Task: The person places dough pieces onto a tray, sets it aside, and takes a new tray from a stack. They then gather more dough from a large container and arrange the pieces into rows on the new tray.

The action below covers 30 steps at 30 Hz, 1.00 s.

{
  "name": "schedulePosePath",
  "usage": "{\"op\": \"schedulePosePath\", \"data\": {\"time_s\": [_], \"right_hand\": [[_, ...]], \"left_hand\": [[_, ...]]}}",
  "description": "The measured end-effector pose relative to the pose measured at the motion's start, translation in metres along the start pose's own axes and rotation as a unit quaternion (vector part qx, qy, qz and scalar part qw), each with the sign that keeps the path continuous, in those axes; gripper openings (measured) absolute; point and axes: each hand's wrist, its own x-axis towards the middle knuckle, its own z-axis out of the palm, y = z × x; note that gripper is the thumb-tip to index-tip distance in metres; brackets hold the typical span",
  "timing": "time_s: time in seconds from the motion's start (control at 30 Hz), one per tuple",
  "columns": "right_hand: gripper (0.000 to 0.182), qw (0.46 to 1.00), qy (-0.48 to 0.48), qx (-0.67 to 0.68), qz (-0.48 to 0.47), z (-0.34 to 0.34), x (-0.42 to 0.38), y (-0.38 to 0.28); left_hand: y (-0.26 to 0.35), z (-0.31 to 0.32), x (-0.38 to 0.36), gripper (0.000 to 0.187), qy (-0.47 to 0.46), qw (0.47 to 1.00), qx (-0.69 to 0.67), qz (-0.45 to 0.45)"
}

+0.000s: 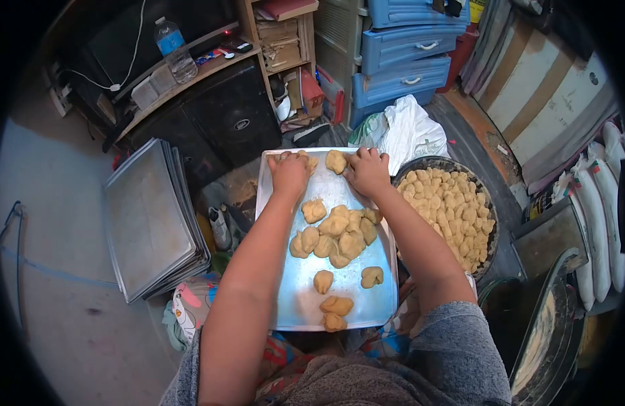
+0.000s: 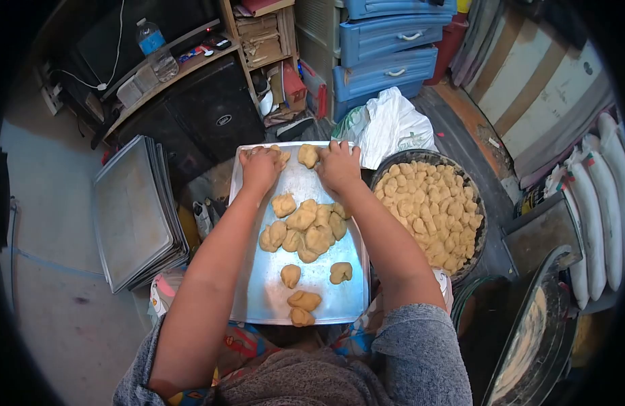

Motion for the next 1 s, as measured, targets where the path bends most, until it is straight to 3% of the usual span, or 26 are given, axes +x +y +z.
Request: {"op": "schedulePosePath", "data": {"time_s": [0.13,0.2,0.23,0.27,0.3,0.37,0.43,0.53,0.6,0.67,0.77,0.87,0.93,0.97,1.0], "right_hand": [[0.044,0.999,-0.031,0.011,0.018,0.007,0.005,-0.003],[0.048,0.996,0.073,0.049,-0.023,0.007,0.003,-0.006],[0.048,0.996,0.072,0.049,-0.023,0.005,0.003,-0.009],[0.049,0.999,0.010,0.048,-0.019,0.004,0.003,-0.012],[0.050,0.998,-0.050,0.046,-0.015,0.003,0.004,-0.014],[0.050,0.998,-0.042,0.048,-0.026,0.006,0.006,-0.014],[0.051,0.998,-0.031,0.051,-0.032,0.013,0.007,-0.010],[0.051,0.993,0.032,0.093,-0.061,0.011,0.012,-0.002],[0.051,0.988,-0.030,0.149,0.033,-0.006,0.020,0.009],[0.048,0.984,-0.048,0.166,0.043,-0.006,0.017,0.019],[0.040,0.977,-0.040,0.199,0.061,0.010,0.013,0.028],[0.033,0.969,-0.004,0.239,0.066,0.019,0.015,0.027],[0.034,0.966,-0.005,0.250,0.058,0.022,0.014,0.029],[0.034,0.967,-0.006,0.250,0.057,0.025,0.014,0.027],[0.036,0.986,0.012,0.165,0.002,0.025,0.015,0.023]], "left_hand": [[0.000,0.003,-0.008,0.036,0.038,0.999,0.001,0.017],[-0.002,0.000,-0.007,0.036,0.028,0.999,0.008,0.019],[-0.003,-0.001,-0.007,0.036,0.019,1.000,0.013,0.020],[-0.004,-0.002,-0.008,0.036,0.017,1.000,0.013,0.019],[-0.005,-0.006,-0.009,0.034,0.071,0.997,-0.017,-0.010],[-0.007,-0.014,-0.014,0.033,0.125,0.990,-0.044,-0.037],[-0.009,-0.017,-0.025,0.031,0.146,0.971,-0.076,-0.172],[-0.031,-0.001,-0.027,0.032,0.141,0.972,-0.141,-0.126],[-0.042,0.003,-0.020,0.034,0.123,0.968,-0.177,-0.125],[-0.040,0.006,-0.019,0.037,0.107,0.963,-0.213,-0.125],[-0.019,-0.011,-0.025,0.036,0.127,0.969,-0.155,-0.146],[0.007,-0.032,-0.058,0.033,0.109,0.983,-0.122,-0.080],[0.008,-0.032,-0.075,0.029,-0.098,0.979,-0.177,0.017],[0.007,-0.031,-0.077,0.029,-0.098,0.979,-0.178,0.015],[0.005,-0.030,-0.078,0.028,-0.104,0.975,-0.194,-0.004]]}}
